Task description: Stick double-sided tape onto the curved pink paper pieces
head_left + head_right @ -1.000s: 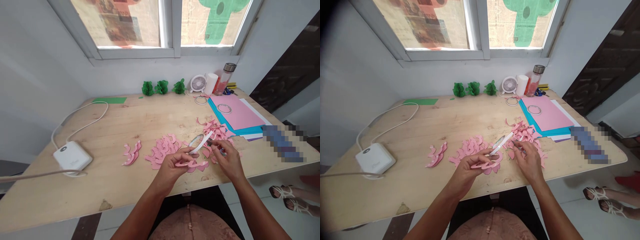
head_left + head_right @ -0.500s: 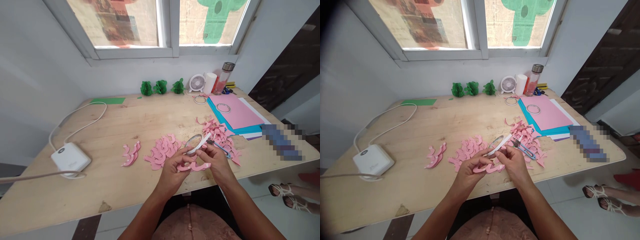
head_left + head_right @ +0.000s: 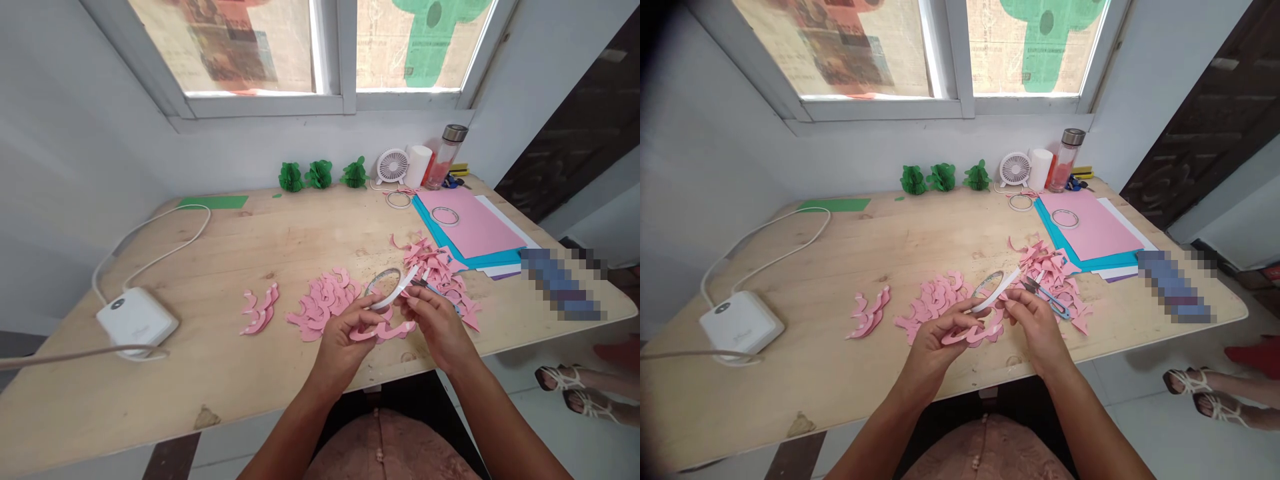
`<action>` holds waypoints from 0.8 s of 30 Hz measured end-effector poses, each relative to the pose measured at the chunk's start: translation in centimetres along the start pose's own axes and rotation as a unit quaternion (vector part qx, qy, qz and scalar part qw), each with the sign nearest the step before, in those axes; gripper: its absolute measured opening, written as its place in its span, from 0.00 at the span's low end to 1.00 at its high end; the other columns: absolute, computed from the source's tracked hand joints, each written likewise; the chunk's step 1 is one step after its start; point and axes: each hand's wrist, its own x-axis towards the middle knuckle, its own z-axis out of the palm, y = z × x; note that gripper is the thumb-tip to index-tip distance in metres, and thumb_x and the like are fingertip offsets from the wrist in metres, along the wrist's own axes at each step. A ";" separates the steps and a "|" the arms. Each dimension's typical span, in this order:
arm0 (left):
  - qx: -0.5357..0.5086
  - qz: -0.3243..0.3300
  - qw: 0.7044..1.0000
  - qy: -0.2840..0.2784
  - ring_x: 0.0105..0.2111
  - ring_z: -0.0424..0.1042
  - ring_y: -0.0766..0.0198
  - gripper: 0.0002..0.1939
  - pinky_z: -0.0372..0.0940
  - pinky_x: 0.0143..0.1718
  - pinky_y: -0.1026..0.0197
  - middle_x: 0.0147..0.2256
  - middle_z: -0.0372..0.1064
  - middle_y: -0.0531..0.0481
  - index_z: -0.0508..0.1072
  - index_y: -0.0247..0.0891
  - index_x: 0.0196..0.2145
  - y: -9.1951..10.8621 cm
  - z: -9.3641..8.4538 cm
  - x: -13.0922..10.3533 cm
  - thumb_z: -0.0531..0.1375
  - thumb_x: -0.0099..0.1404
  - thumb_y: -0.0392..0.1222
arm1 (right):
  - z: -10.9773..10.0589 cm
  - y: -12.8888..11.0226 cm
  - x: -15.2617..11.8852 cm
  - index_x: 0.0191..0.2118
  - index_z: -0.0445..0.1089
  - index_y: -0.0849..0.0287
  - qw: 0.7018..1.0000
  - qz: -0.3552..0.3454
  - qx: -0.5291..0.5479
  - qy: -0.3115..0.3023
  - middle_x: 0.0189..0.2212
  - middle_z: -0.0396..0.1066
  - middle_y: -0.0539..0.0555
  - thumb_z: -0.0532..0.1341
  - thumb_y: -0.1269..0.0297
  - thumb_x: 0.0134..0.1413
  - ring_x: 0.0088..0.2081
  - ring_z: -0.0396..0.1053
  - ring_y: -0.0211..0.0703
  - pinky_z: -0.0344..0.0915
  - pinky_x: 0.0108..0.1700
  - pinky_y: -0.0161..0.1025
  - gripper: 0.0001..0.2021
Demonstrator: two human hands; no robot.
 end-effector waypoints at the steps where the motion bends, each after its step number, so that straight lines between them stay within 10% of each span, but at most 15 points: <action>1: 0.004 -0.001 1.000 0.001 0.50 0.69 0.52 0.05 0.60 0.53 0.53 0.52 0.68 0.42 0.78 0.38 0.27 -0.1 0.0 0.0 0.63 0.51 0.32 | 0.0 -0.1 0.0 0.32 0.73 0.59 1.000 0.006 0.013 -0.004 0.28 0.72 0.54 0.63 0.56 0.45 0.28 0.65 0.40 0.61 0.31 0.37 0.12; 16: -0.065 -0.030 0.997 0.030 0.48 0.72 0.51 0.06 0.62 0.52 0.54 0.50 0.67 0.43 0.79 0.38 0.28 0.4 -0.3 -0.9 0.64 0.51 0.31 | -2.9 1.2 2.7 0.26 0.69 0.59 0.966 -0.089 -0.208 0.126 0.23 0.67 0.50 0.60 0.57 0.50 0.27 0.63 0.40 0.60 0.30 0.37 0.11; 24: -0.078 -0.048 0.995 0.045 0.47 0.72 0.51 0.06 0.62 0.52 0.55 0.50 0.67 0.43 0.79 0.38 0.28 0.8 0.0 -1.3 0.65 0.51 0.31 | -3.3 0.5 3.8 0.52 0.66 0.56 0.958 -0.133 -0.230 0.108 0.48 0.69 0.57 0.60 0.61 0.50 0.28 0.63 0.37 0.65 0.30 0.38 0.21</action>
